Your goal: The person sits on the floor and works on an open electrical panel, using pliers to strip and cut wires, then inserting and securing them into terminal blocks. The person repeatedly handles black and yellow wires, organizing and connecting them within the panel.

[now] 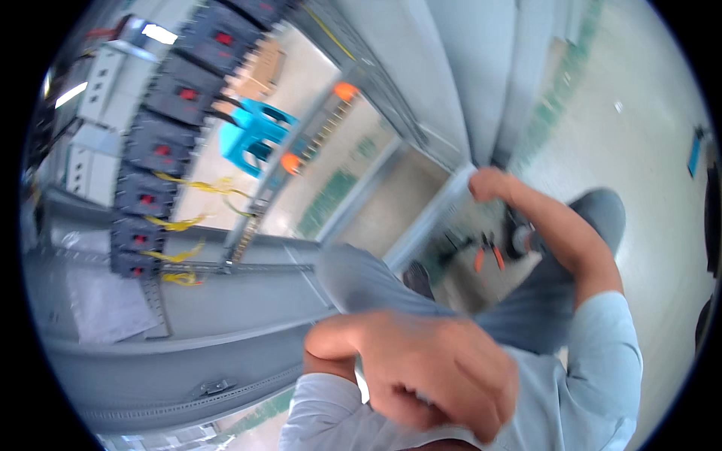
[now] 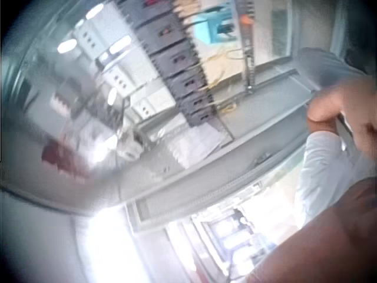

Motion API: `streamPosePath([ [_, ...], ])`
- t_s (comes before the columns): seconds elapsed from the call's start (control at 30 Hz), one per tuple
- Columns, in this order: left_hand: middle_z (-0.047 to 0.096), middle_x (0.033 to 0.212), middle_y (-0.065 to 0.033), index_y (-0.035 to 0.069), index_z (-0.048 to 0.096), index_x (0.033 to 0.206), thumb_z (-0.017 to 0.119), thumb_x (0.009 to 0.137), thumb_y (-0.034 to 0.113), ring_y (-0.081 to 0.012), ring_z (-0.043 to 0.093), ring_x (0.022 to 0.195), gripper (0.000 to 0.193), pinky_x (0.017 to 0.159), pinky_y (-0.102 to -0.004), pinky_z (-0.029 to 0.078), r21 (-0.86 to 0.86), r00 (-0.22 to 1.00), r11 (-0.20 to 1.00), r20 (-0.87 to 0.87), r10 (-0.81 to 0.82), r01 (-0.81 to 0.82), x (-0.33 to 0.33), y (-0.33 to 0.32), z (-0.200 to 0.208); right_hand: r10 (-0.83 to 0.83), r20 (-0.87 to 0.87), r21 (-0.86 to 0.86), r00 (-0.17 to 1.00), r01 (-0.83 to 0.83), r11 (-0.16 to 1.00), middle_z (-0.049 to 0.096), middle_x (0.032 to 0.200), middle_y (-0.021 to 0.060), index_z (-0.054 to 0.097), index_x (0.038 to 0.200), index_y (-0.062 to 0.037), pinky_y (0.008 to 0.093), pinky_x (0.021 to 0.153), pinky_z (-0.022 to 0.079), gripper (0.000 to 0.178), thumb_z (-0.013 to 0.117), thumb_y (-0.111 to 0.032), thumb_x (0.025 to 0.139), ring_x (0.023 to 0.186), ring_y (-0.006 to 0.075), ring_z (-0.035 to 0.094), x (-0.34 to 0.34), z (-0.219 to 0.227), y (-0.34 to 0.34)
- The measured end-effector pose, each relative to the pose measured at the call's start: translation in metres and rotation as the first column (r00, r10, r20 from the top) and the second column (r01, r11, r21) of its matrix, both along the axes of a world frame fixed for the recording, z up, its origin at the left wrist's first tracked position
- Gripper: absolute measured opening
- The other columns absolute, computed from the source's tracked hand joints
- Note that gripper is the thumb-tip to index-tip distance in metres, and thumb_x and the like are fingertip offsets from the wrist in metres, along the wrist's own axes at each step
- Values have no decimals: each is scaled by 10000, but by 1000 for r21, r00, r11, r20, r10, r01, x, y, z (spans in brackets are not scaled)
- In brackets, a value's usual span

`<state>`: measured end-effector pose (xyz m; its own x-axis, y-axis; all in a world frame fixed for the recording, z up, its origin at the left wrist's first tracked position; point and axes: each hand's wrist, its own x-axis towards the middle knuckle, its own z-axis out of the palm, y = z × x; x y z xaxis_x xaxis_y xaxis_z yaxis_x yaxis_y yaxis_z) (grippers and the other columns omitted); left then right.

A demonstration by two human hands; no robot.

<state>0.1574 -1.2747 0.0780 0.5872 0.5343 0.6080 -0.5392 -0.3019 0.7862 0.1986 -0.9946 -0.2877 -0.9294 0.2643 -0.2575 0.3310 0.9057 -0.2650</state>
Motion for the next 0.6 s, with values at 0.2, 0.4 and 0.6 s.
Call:
streamPosePath([
  [0.2, 732, 997, -85, 2, 697, 1100, 710, 923, 185, -165, 673, 967, 255, 864, -331, 527, -234, 537, 616, -759, 368, -752, -109, 39, -142, -526, 33, -292, 850, 512, 808, 721, 890, 236, 757, 819, -39, 473, 812, 565, 203, 596, -156, 776, 877, 415, 705, 33, -111, -8],
  [0.4, 725, 942, -138, -5, 688, 1166, 709, 930, 205, -205, 694, 869, 316, 785, -341, 542, 343, -176, 411, -903, 392, -845, -169, 53, -263, -708, 151, -233, 690, 721, 653, 742, 936, 183, 788, 912, -92, 424, 836, 569, 230, 660, -175, 741, 895, 357, 717, 84, -224, -55],
  [0.6, 723, 946, -145, 8, 686, 1185, 723, 915, 211, -236, 699, 862, 340, 760, -343, 540, 288, -113, 438, -917, 383, -851, -178, 60, -259, -642, 77, -342, 762, 625, 701, 716, 974, 169, 741, 1007, -113, 451, 861, 548, 239, 683, -193, 789, 974, 364, 682, 21, -217, -113],
])
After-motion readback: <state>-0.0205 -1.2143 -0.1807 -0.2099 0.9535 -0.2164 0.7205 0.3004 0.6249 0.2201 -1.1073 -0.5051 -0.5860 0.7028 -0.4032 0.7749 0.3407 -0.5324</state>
